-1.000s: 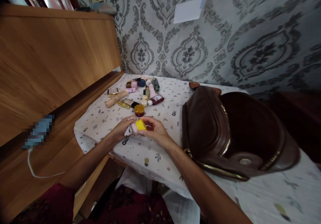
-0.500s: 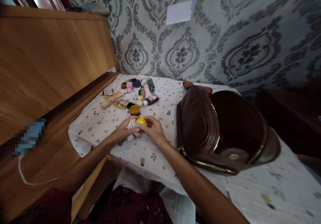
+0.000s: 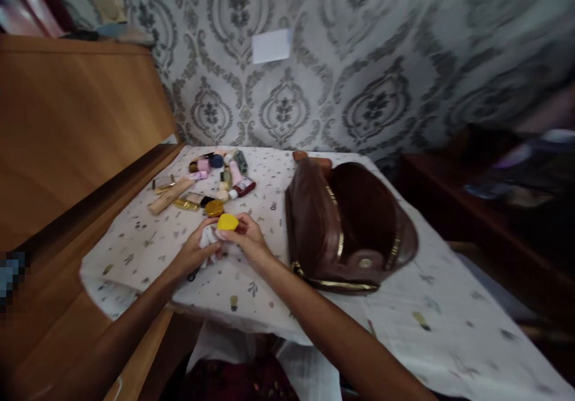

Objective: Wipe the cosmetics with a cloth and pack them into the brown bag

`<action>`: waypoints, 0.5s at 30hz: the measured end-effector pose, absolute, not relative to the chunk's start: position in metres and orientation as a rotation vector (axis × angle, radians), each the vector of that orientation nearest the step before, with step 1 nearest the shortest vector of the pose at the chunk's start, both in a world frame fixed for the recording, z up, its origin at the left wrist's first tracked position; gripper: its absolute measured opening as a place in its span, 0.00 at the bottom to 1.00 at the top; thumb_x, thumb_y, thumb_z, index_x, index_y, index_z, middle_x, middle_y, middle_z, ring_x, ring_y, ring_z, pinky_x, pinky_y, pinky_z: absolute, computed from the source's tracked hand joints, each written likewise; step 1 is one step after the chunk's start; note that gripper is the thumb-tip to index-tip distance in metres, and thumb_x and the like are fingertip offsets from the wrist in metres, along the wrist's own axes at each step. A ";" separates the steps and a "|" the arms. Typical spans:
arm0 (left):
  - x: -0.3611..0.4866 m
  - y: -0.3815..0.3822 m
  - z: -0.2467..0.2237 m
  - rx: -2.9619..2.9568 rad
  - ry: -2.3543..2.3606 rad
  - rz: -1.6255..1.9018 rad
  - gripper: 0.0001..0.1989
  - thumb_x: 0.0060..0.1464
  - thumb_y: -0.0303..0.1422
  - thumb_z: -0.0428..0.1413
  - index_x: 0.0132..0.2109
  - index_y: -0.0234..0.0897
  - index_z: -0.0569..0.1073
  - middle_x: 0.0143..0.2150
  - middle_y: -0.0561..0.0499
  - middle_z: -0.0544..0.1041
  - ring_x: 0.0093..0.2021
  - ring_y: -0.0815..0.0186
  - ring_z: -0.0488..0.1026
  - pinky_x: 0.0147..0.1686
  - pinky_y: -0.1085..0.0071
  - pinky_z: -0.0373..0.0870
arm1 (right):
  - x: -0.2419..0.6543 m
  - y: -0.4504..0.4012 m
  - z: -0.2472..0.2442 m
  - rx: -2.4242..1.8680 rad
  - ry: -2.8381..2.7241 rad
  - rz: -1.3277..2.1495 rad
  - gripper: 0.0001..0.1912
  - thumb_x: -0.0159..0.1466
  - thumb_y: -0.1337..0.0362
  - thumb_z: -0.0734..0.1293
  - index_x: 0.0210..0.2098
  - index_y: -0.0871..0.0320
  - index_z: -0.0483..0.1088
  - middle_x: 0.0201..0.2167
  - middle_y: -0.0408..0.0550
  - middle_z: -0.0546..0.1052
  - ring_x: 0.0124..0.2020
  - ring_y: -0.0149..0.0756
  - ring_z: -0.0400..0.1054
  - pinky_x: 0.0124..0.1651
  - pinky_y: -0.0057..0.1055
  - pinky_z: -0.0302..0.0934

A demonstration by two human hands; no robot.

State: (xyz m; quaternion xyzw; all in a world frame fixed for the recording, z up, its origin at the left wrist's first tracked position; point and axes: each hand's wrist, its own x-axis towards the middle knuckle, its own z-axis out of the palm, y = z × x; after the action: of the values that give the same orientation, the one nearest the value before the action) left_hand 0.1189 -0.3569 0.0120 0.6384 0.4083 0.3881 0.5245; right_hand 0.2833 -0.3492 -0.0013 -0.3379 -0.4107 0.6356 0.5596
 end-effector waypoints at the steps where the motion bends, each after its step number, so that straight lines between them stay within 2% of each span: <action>1: 0.118 -0.358 0.015 1.577 1.049 0.993 0.26 0.50 0.37 0.60 0.55 0.37 0.65 0.35 0.53 0.74 0.29 0.69 0.72 0.28 0.75 0.69 | 0.284 -0.348 -0.002 -0.811 -0.981 1.470 0.24 0.45 0.59 0.79 0.35 0.56 0.66 0.33 0.42 0.78 0.34 0.34 0.71 0.38 0.29 0.65; 4: 0.117 -0.360 0.020 1.690 1.263 1.124 0.20 0.55 0.38 0.55 0.53 0.37 0.67 0.42 0.49 0.75 0.41 0.62 0.75 0.40 0.68 0.73 | 0.286 -0.345 -0.005 -0.951 -1.159 1.235 0.23 0.43 0.60 0.78 0.34 0.56 0.66 0.33 0.41 0.76 0.36 0.35 0.70 0.38 0.28 0.63; 6: 0.121 -0.361 0.020 1.846 1.303 1.127 0.20 0.58 0.42 0.52 0.54 0.38 0.67 0.50 0.45 0.74 0.52 0.56 0.73 0.52 0.60 0.70 | 0.288 -0.346 -0.007 -1.049 -1.351 1.056 0.20 0.46 0.62 0.76 0.36 0.56 0.68 0.33 0.40 0.75 0.34 0.34 0.68 0.36 0.27 0.61; 8: 0.126 -0.363 0.019 2.035 1.358 1.051 0.22 0.59 0.45 0.50 0.56 0.38 0.68 0.54 0.43 0.72 0.58 0.53 0.70 0.58 0.54 0.66 | 0.289 -0.349 -0.006 -1.088 -1.536 0.916 0.18 0.49 0.65 0.74 0.39 0.57 0.71 0.34 0.41 0.75 0.34 0.34 0.67 0.38 0.29 0.61; 11: 0.133 -0.367 0.019 2.210 1.487 0.896 0.24 0.61 0.47 0.45 0.57 0.39 0.70 0.52 0.42 0.73 0.54 0.51 0.72 0.57 0.49 0.67 | 0.290 -0.355 -0.002 -1.111 -1.723 0.751 0.20 0.49 0.70 0.74 0.42 0.58 0.73 0.37 0.45 0.77 0.39 0.38 0.68 0.45 0.32 0.61; 15: 0.135 -0.365 0.029 2.228 1.368 0.879 0.22 0.63 0.47 0.45 0.52 0.40 0.73 0.51 0.45 0.76 0.53 0.52 0.73 0.55 0.53 0.69 | 0.294 -0.355 0.003 -1.087 -1.775 0.743 0.22 0.48 0.70 0.76 0.43 0.59 0.74 0.38 0.45 0.77 0.40 0.38 0.69 0.46 0.31 0.61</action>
State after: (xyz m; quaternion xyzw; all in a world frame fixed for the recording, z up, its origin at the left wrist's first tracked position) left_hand 0.1346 -0.3650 0.0292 0.7930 0.4868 0.3130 0.1904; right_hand 0.2936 -0.3548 0.0027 -0.4396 -0.7175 0.3003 0.4492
